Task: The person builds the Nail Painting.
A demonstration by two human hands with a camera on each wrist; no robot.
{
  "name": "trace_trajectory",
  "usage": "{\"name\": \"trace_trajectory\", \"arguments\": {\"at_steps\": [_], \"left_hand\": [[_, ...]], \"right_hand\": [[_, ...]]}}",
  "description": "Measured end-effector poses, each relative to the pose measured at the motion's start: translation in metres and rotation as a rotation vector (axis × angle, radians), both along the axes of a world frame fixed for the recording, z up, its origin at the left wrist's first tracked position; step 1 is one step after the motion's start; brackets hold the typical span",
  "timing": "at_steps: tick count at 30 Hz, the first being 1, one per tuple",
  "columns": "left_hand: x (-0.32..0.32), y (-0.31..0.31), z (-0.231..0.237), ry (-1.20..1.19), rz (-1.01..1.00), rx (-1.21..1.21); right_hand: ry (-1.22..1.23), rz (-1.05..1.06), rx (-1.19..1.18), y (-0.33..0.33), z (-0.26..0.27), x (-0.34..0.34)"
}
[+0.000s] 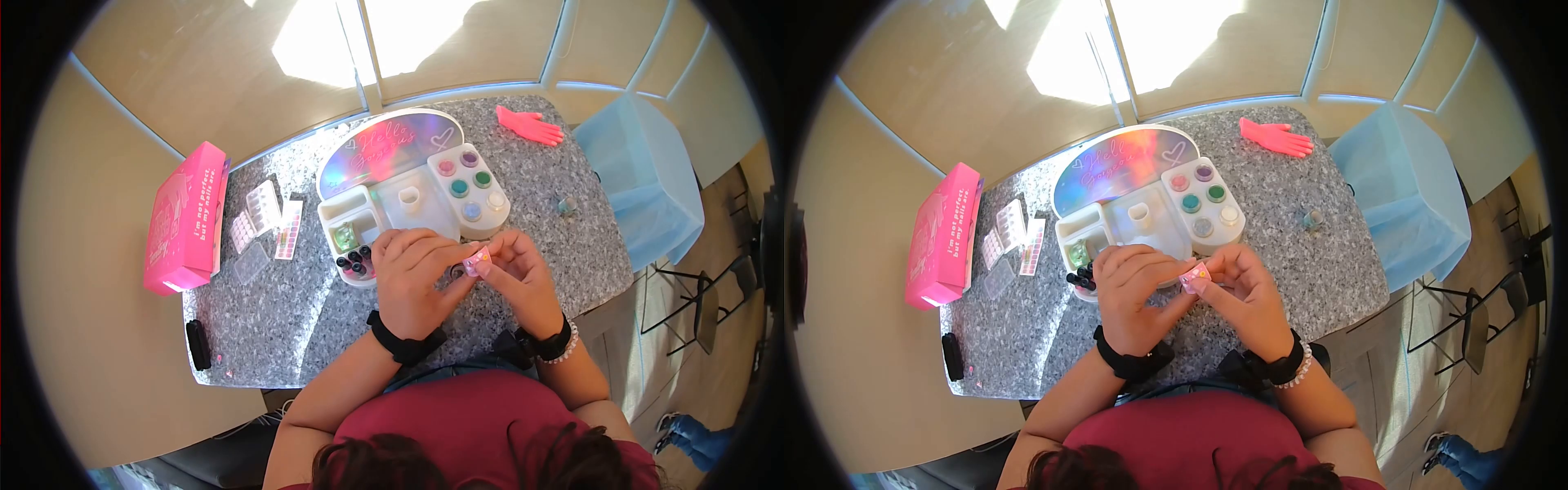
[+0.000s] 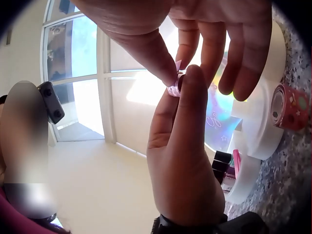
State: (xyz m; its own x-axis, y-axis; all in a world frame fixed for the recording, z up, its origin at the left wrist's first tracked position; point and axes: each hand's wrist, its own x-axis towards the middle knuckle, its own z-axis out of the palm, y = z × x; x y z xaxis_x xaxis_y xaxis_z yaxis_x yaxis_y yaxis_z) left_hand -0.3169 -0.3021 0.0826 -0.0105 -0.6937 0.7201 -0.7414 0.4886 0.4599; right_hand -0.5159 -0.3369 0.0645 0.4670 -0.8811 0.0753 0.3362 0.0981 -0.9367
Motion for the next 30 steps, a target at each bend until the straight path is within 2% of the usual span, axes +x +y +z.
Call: {"name": "trace_trajectory", "arguments": {"at_steps": [2,5,7,9,11,14,16,20,21,24,26,27,29,30], "left_hand": [[0.001,0.000,0.000,0.010,-0.004,-0.006],[0.003,-0.001,0.001,0.027,-0.042,-0.054],[0.004,0.001,0.001,0.036,-0.057,-0.073],[0.005,0.000,0.000,0.042,-0.072,-0.094],[0.005,-0.003,-0.005,0.124,-0.173,-0.117],[0.004,-0.005,-0.007,0.154,-0.181,-0.102],[0.005,-0.004,-0.002,0.128,-0.158,-0.070],[0.004,0.000,-0.001,0.117,-0.107,0.073],[0.005,0.000,-0.001,0.118,-0.106,0.074],[0.007,0.001,0.002,0.121,-0.177,0.149],[0.006,0.006,0.015,0.049,-0.067,0.198],[0.010,0.008,0.010,0.050,-0.066,0.200],[0.018,0.012,-0.002,0.003,-0.159,0.396],[0.017,0.014,-0.004,0.003,-0.155,0.397]], "right_hand": [[0.000,0.014,-0.038,-0.003,0.001,-0.003],[0.044,0.065,0.083,-0.002,0.010,-0.007],[-0.146,0.135,0.327,-0.003,0.012,-0.009],[-0.155,0.175,0.348,-0.004,0.014,-0.012],[-0.165,0.215,0.371,-0.003,0.018,-0.011],[-0.264,0.272,0.484,-0.001,0.025,-0.005],[-0.113,0.042,0.283,0.001,0.025,-0.002],[-0.059,0.057,0.281,0.002,0.017,-0.007],[-0.052,0.045,0.211,0.002,0.013,-0.007],[-0.017,0.024,0.131,-0.003,0.008,-0.009],[0.012,0.014,0.124,-0.010,0.009,-0.015],[0.076,0.003,0.064,-0.013,0.011,-0.019],[0.140,-0.001,0.004,-0.016,0.016,-0.020],[0.285,-0.006,-0.139,-0.016,0.021,-0.021]]}}
